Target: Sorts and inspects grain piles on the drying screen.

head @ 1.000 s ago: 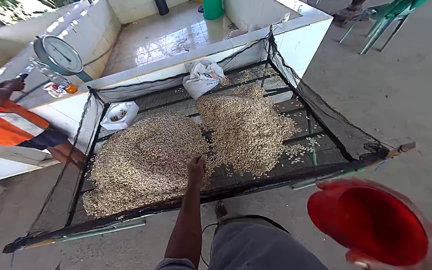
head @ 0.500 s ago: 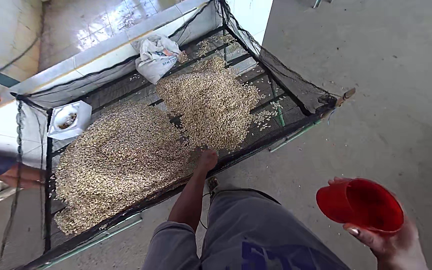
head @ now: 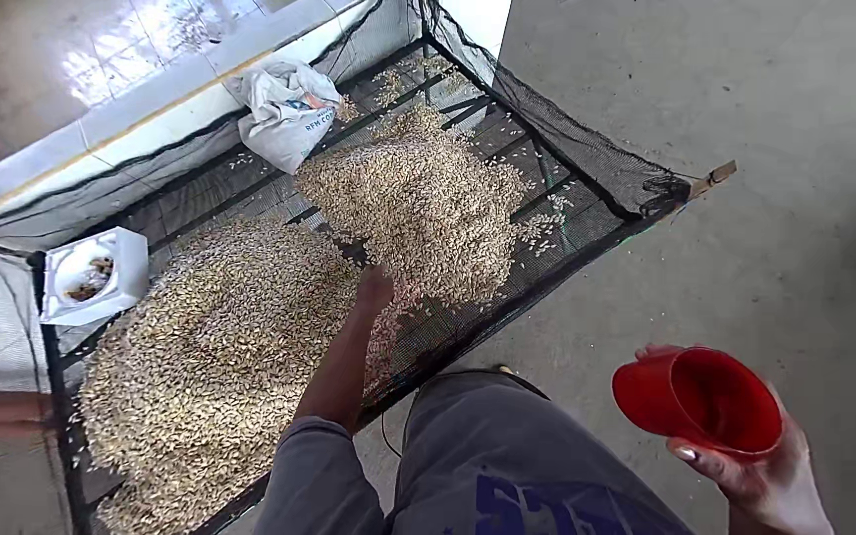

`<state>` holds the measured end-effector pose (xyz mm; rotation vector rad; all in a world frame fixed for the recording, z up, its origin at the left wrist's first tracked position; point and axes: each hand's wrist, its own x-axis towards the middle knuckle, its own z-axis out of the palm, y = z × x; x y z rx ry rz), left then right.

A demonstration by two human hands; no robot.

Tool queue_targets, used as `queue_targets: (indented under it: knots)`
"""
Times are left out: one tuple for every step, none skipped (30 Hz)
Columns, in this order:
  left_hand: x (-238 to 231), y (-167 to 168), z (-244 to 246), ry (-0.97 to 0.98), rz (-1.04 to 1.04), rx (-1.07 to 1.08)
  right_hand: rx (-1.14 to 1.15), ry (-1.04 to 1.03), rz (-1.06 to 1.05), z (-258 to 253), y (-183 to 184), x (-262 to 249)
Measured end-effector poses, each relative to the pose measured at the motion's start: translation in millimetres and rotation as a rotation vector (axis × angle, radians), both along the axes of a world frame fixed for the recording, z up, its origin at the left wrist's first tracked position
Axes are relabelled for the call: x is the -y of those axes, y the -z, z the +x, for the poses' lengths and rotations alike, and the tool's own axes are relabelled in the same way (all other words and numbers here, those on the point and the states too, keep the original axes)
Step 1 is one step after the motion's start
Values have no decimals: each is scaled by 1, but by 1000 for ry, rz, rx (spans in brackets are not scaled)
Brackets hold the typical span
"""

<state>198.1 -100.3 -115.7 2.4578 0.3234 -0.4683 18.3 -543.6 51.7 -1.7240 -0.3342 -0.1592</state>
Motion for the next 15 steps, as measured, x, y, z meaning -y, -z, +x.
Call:
queue_targets:
  knots:
    - [-15,1,10,-42,11,-4,3,3,-5,0,-1,-9]
    - [-28,2,20,-69,16,-14,8,6,-16,-1,-2,-17]
    - [-38,5,31,-84,29,-20,8,8,-28,-2,-3,-25]
    - [-46,11,40,-82,40,-25,4,11,-38,-5,-3,-32]
    - [-50,17,49,-68,49,-21,-4,19,-48,-7,-4,-38]
    - [-50,24,56,-50,54,-12,-16,29,-57,-10,-4,-44]
    - [-48,31,62,-34,51,8,-27,40,-65,-13,-5,-48]
    - [-43,39,65,-27,54,45,-36,55,-77,-16,-6,-52]
    - [-37,44,68,-33,64,94,-50,64,-89,-17,-7,-55]
    - [-31,47,69,-42,74,147,-60,72,-98,-18,-9,-59]
    - [-26,48,70,-37,77,196,-64,73,-105,-18,-11,-62]
    - [-22,49,71,-7,75,217,-66,71,-114,-17,-12,-64]
    - [-18,48,72,35,71,211,-66,66,-118,-15,-13,-67]
    - [-16,48,72,71,62,194,-65,61,-126,-13,-15,-69]
    - [-14,48,73,98,55,182,-68,58,-133,-11,-15,-71]
